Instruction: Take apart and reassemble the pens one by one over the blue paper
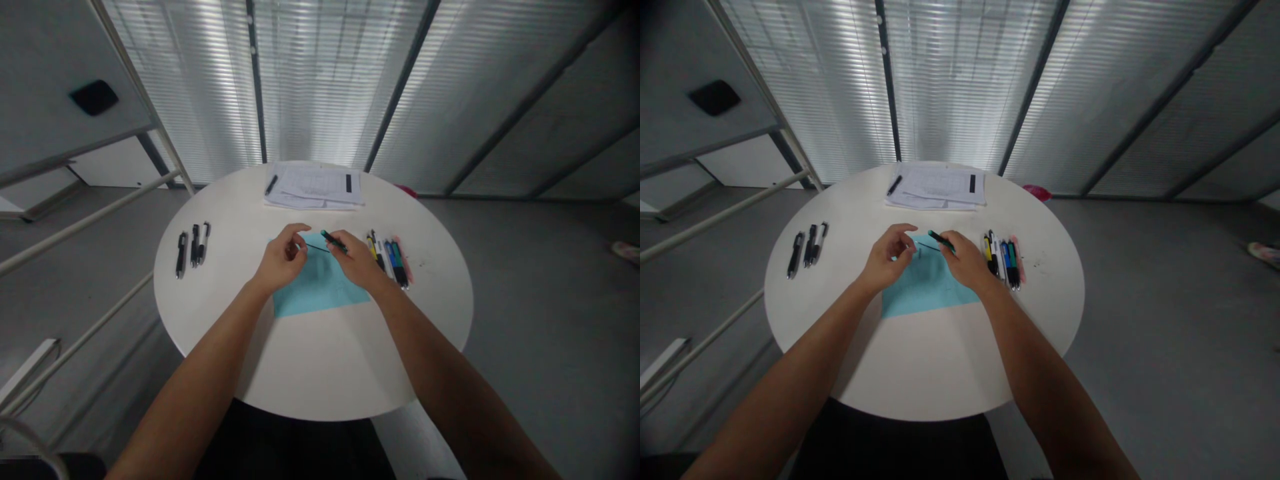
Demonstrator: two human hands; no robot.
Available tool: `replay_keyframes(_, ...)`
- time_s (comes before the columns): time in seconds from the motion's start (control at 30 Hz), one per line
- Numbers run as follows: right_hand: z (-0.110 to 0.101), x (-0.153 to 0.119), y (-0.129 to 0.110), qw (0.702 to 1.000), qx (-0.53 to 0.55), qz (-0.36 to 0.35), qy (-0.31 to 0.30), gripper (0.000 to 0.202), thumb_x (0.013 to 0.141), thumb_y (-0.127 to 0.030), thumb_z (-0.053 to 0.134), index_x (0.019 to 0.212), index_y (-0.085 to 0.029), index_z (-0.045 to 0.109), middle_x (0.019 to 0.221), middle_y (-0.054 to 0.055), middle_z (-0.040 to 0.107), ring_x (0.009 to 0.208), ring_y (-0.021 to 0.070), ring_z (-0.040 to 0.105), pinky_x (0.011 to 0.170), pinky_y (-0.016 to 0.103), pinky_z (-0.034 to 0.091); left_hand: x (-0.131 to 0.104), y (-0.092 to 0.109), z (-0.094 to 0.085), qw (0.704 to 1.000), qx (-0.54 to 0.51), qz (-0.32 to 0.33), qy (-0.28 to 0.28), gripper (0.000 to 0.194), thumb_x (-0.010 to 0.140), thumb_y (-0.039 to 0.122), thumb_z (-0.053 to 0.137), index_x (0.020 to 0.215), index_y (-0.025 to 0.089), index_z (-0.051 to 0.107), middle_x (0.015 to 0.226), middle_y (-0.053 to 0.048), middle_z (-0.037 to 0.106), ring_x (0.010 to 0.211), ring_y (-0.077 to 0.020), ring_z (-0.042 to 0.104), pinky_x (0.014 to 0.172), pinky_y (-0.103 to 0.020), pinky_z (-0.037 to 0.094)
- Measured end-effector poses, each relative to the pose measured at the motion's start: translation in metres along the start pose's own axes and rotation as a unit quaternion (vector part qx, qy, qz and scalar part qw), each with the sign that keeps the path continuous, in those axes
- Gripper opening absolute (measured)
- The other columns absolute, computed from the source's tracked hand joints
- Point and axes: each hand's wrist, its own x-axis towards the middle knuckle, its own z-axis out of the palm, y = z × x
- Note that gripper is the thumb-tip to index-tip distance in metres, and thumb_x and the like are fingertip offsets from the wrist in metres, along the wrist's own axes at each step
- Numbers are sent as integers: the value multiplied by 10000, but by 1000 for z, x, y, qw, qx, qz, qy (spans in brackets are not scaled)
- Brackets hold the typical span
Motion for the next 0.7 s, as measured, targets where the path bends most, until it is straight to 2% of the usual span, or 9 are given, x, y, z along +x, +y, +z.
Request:
replay_keyframes(0.17,1,0,-2,1000,4,-9,-19,233,906,-256,450,1089,-201,584,1070,70,640,1004,209,579,885,344,424,0,4,5,1000,-28,3,9,431,809,227,599,1211,231,441,921,-22,602,617,-70,520,498,-175,393)
replay_keyframes(0.27,1,-1,-7,999,10,-23,-42,257,917,-267,444,1116,-199,593,1082,75,644,1017,211,581,891,343,424,0,4,6,1000,-12,-2,11,330,831,291,605,1132,217,494,988,-47,610,670,-79,558,506,-173,413)
replay_keyframes(0.37,1,-2,-11,998,15,-29,-57,281,923,-268,445,1148,-194,596,1078,75,646,1006,203,587,886,335,429,1,1,7,1000,-4,-3,26,245,846,332,601,1043,205,529,953,-41,604,642,-75,569,502,-181,426)
replay_keyframes(0.5,2,-4,-12,997,30,-39,-61,302,931,-277,439,1183,-208,591,1099,68,647,1014,194,590,899,335,432,1,-3,8,997,-34,-11,61,296,847,334,609,1091,226,483,913,-15,595,574,-63,568,473,-185,426)
replay_keyframes(0.63,2,-4,-12,997,37,-36,-64,314,926,-270,444,1197,-215,591,1115,66,652,1033,197,592,912,347,432,2,-3,7,999,-20,-15,39,198,856,339,595,982,202,529,907,-23,605,596,-69,586,482,-186,436)
replay_keyframes(0.7,2,-4,-11,997,40,-31,-66,321,923,-267,447,1209,-218,585,1128,67,652,1041,199,593,914,350,431,2,-3,8,999,-28,-14,43,240,850,335,604,1033,213,508,920,-20,611,584,-67,586,469,-183,427)
